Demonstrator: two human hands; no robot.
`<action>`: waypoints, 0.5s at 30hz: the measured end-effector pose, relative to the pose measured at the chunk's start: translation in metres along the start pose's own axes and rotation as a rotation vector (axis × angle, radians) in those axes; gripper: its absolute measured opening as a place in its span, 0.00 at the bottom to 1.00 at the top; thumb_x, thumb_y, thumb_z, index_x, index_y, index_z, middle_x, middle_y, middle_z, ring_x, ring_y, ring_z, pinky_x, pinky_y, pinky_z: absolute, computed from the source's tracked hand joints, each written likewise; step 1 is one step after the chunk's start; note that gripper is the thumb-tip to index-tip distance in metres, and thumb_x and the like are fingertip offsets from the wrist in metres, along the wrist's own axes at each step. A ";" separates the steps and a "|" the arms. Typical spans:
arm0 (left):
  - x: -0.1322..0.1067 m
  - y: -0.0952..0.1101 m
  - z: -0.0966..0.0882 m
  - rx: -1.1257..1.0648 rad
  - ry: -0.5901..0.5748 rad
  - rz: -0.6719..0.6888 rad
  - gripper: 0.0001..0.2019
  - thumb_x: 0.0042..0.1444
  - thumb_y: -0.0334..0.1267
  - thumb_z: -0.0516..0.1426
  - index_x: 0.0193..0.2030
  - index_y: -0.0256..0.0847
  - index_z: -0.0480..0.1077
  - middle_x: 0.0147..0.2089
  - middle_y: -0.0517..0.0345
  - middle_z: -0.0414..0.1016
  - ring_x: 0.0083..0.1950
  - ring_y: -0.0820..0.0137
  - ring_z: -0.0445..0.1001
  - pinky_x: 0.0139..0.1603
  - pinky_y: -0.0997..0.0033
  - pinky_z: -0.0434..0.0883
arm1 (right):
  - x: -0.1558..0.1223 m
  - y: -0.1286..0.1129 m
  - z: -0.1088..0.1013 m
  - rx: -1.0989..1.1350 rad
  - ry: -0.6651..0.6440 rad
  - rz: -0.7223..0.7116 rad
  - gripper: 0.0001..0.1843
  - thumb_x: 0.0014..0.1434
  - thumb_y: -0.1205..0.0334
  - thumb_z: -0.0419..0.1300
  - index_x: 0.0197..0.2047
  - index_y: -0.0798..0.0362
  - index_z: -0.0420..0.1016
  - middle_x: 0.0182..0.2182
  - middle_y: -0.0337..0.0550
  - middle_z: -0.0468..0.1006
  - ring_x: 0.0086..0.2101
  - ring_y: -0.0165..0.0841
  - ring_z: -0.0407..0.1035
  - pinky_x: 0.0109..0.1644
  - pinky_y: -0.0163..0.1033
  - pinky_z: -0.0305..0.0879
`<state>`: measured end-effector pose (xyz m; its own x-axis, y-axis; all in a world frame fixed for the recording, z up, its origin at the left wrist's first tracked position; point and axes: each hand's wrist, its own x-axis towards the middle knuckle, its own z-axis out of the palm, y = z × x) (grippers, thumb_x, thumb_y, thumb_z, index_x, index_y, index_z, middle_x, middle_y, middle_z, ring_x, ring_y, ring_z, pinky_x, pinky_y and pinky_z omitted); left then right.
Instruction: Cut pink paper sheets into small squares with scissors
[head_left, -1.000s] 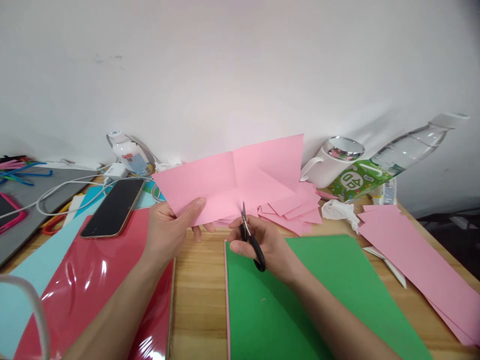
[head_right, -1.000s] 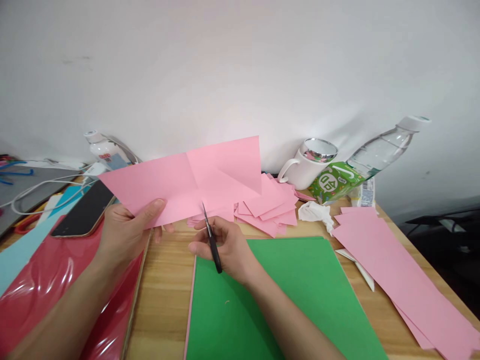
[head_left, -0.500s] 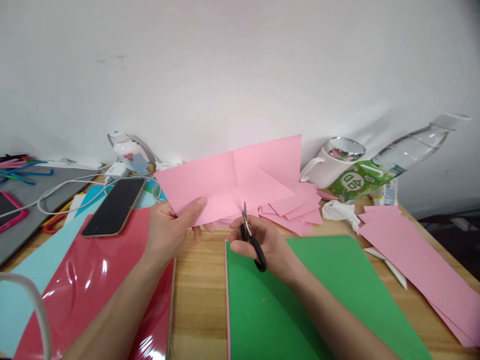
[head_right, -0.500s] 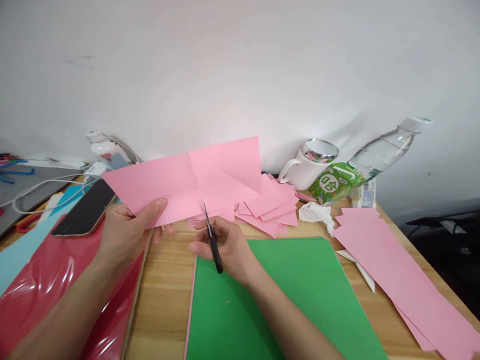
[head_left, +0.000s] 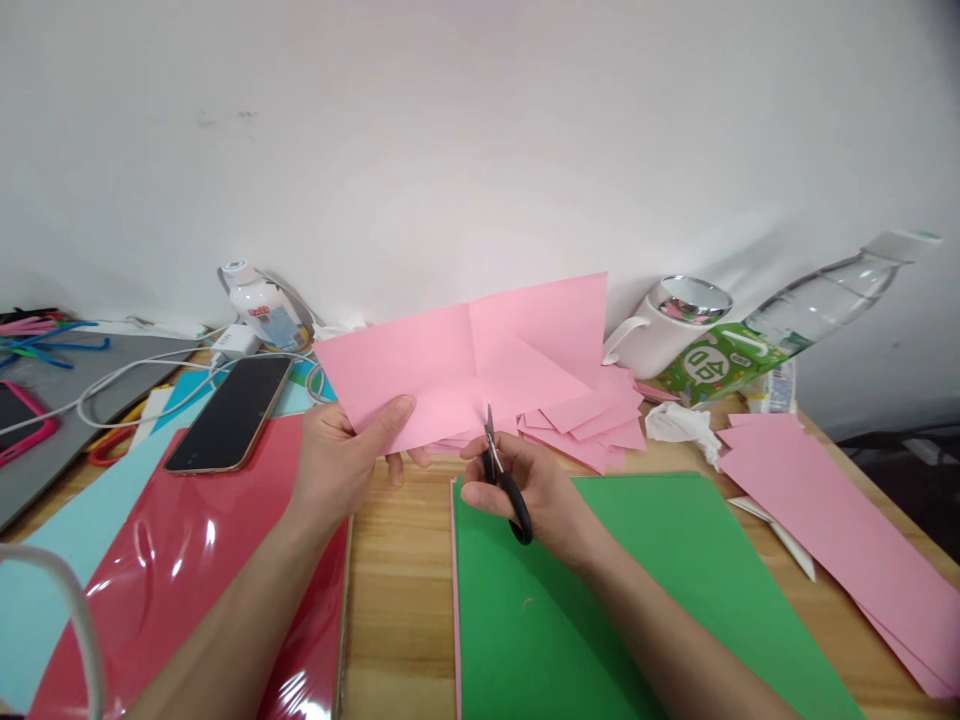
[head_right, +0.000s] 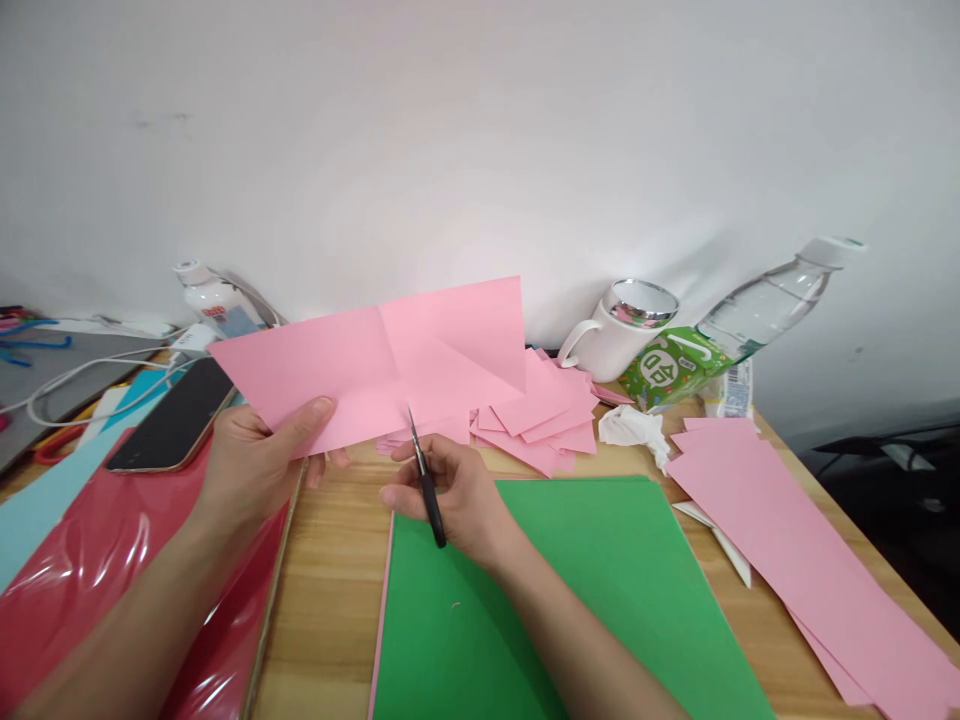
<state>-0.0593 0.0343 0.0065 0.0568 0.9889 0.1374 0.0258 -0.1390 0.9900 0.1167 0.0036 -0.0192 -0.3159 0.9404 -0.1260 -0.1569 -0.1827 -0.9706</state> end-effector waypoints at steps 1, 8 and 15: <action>0.000 0.000 0.000 -0.011 0.008 0.006 0.10 0.52 0.37 0.58 0.22 0.38 0.71 0.17 0.61 0.73 0.12 0.76 0.66 0.09 0.78 0.61 | 0.000 0.000 0.000 0.001 0.000 0.008 0.19 0.40 0.54 0.68 0.32 0.54 0.66 0.22 0.32 0.67 0.23 0.24 0.59 0.28 0.32 0.55; 0.001 -0.001 0.002 -0.051 0.030 0.019 0.08 0.51 0.35 0.58 0.23 0.37 0.72 0.17 0.60 0.73 0.12 0.75 0.67 0.08 0.78 0.62 | 0.000 -0.001 0.000 -0.042 0.008 0.022 0.20 0.41 0.52 0.67 0.32 0.54 0.66 0.21 0.32 0.64 0.22 0.23 0.57 0.27 0.32 0.53; 0.001 -0.001 0.002 -0.055 0.033 0.020 0.09 0.51 0.35 0.58 0.22 0.36 0.72 0.16 0.60 0.73 0.12 0.76 0.66 0.08 0.80 0.61 | 0.000 0.002 -0.001 -0.058 0.020 0.030 0.20 0.41 0.52 0.67 0.31 0.54 0.66 0.20 0.31 0.63 0.21 0.23 0.55 0.26 0.32 0.50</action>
<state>-0.0577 0.0354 0.0053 0.0239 0.9873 0.1570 -0.0302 -0.1563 0.9872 0.1173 0.0032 -0.0208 -0.3006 0.9404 -0.1587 -0.0930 -0.1945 -0.9765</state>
